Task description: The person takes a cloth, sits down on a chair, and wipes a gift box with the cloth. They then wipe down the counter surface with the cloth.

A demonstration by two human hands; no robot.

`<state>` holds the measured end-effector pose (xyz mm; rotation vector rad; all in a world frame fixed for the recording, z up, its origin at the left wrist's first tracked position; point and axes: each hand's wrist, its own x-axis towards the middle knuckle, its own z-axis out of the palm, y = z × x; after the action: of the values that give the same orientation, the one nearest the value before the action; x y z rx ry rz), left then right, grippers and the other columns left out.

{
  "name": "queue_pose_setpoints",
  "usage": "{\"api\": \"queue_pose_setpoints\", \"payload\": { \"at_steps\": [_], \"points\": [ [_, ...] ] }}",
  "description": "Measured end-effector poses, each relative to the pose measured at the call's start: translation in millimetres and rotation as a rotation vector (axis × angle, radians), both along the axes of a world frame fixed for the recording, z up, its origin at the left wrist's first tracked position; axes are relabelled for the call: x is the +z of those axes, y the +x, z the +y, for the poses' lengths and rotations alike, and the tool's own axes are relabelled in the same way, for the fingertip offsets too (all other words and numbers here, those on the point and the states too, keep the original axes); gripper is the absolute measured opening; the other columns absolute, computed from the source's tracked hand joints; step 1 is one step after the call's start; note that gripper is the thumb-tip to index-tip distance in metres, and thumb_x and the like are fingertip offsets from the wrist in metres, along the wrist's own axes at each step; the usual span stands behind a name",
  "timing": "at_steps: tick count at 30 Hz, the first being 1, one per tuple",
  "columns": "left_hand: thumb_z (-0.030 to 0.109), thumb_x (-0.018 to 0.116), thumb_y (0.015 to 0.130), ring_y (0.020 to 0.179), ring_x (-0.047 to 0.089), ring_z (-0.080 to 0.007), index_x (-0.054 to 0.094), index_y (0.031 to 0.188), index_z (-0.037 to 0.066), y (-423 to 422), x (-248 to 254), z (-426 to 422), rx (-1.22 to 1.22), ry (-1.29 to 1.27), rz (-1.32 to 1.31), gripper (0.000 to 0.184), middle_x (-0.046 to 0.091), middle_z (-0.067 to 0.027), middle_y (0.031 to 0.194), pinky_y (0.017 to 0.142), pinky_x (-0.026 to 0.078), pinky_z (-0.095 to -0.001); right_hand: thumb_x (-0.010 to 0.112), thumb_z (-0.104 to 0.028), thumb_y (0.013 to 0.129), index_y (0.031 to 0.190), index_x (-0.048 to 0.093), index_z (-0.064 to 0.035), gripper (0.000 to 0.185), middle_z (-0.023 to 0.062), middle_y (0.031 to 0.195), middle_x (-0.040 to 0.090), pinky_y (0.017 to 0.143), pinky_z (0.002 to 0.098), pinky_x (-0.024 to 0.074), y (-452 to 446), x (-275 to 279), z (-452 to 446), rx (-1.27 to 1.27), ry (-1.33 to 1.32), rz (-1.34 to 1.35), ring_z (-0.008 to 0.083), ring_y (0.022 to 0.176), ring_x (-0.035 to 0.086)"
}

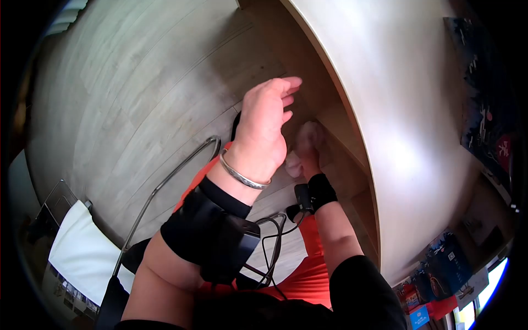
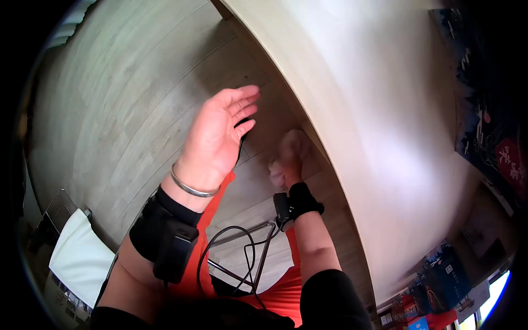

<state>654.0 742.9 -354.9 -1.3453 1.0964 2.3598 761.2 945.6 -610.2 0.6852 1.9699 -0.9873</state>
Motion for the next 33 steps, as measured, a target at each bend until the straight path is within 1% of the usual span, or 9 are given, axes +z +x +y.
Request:
{"api": "queue_pose_setpoints", "payload": {
  "at_steps": [1,2,7,12,23,26,30,31,33],
  "points": [
    [0.026,0.052,0.089,0.118,0.045,-0.0250,0.060,0.117,0.002,0,-1,4,0.009,-0.009,-0.013,0.038,0.057,-0.0105,0.123,0.104,0.028,-0.0396,0.053,-0.027,0.092,0.126,0.055,-0.0038,0.041,0.0206,0.129,0.053,0.091,0.0375,0.0450,-12,27,-32,-0.447,-0.141,0.028,0.0343,0.115,0.054],
    [0.026,0.052,0.088,0.117,0.046,-0.0240,0.061,0.117,0.002,2,-8,9,0.013,0.010,0.002,0.038,0.058,-0.0104,0.122,0.102,0.029,-0.0393,0.052,-0.026,0.092,0.126,0.055,-0.0036,0.041,0.0207,0.129,0.053,0.091,0.0376,0.0450,-22,40,-47,-0.610,-0.241,0.018,0.0343,0.114,0.054],
    [0.024,0.053,0.086,0.106,0.049,-0.0157,0.066,0.105,0.007,2,-12,14,0.049,0.104,-0.019,0.029,0.062,-0.0026,0.110,0.092,0.034,-0.0336,0.051,-0.025,0.092,0.126,0.054,-0.0026,0.041,0.0216,0.128,0.053,0.091,0.0382,0.0449,-62,68,-65,-0.602,-0.418,0.032,0.0345,0.114,0.054],
    [0.022,0.052,0.084,0.104,0.047,-0.0154,0.067,0.101,0.009,-3,-3,6,0.108,0.217,-0.091,0.026,0.062,-0.0007,0.108,0.091,0.034,-0.0333,0.050,-0.023,0.092,0.126,0.053,-0.0017,0.040,0.0224,0.128,0.053,0.090,0.0388,0.0449,-109,48,-68,-0.409,-0.293,0.144,0.0347,0.113,0.055],
    [0.024,0.052,0.089,0.111,0.047,-0.0143,0.064,0.108,0.011,-12,-4,-43,0.276,0.394,-0.241,0.026,0.062,-0.0008,0.116,0.094,0.034,-0.0323,0.047,-0.019,0.092,0.126,0.052,0.0003,0.040,0.0242,0.126,0.053,0.089,0.0400,0.0448,-260,-79,-118,0.386,0.287,0.484,0.0351,0.112,0.055],
    [0.021,0.053,0.089,0.111,0.048,-0.0134,0.064,0.106,0.010,-13,-4,-50,0.309,0.375,-0.252,0.023,0.062,-0.0011,0.115,0.095,0.034,-0.0313,0.047,-0.018,0.092,0.126,0.051,0.0009,0.040,0.0247,0.126,0.053,0.089,0.0404,0.0448,-295,-101,-162,0.535,0.348,0.509,0.0352,0.112,0.055],
    [0.019,0.053,0.090,0.110,0.049,-0.0133,0.064,0.104,0.009,-13,-10,-56,0.365,0.318,-0.210,0.021,0.063,-0.0016,0.114,0.095,0.036,-0.0321,0.046,-0.017,0.092,0.126,0.051,0.0016,0.039,0.0254,0.125,0.053,0.088,0.0409,0.0448,-337,-172,-196,0.682,0.362,0.487,0.0353,0.111,0.055],
    [0.019,0.053,0.090,0.110,0.050,-0.0133,0.065,0.104,0.009,-13,-10,-58,0.372,0.308,-0.210,0.021,0.063,-0.0017,0.113,0.095,0.036,-0.0321,0.048,-0.014,0.091,0.127,0.052,-0.0012,0.038,0.0241,0.128,0.051,0.092,0.0424,0.0433,-335,-152,-212,0.691,0.358,0.436,0.0359,0.115,0.052],
    [0.019,0.054,0.089,0.110,0.050,-0.0133,0.065,0.103,0.010,-9,-17,-52,0.384,0.316,-0.176,0.020,0.063,-0.0014,0.113,0.095,0.035,-0.0321,0.051,-0.008,0.087,0.127,0.054,-0.0069,0.040,0.0217,0.133,0.048,0.100,0.0456,0.0404,-317,-69,-262,0.705,0.359,0.339,0.0372,0.123,0.047]
  ]
}}
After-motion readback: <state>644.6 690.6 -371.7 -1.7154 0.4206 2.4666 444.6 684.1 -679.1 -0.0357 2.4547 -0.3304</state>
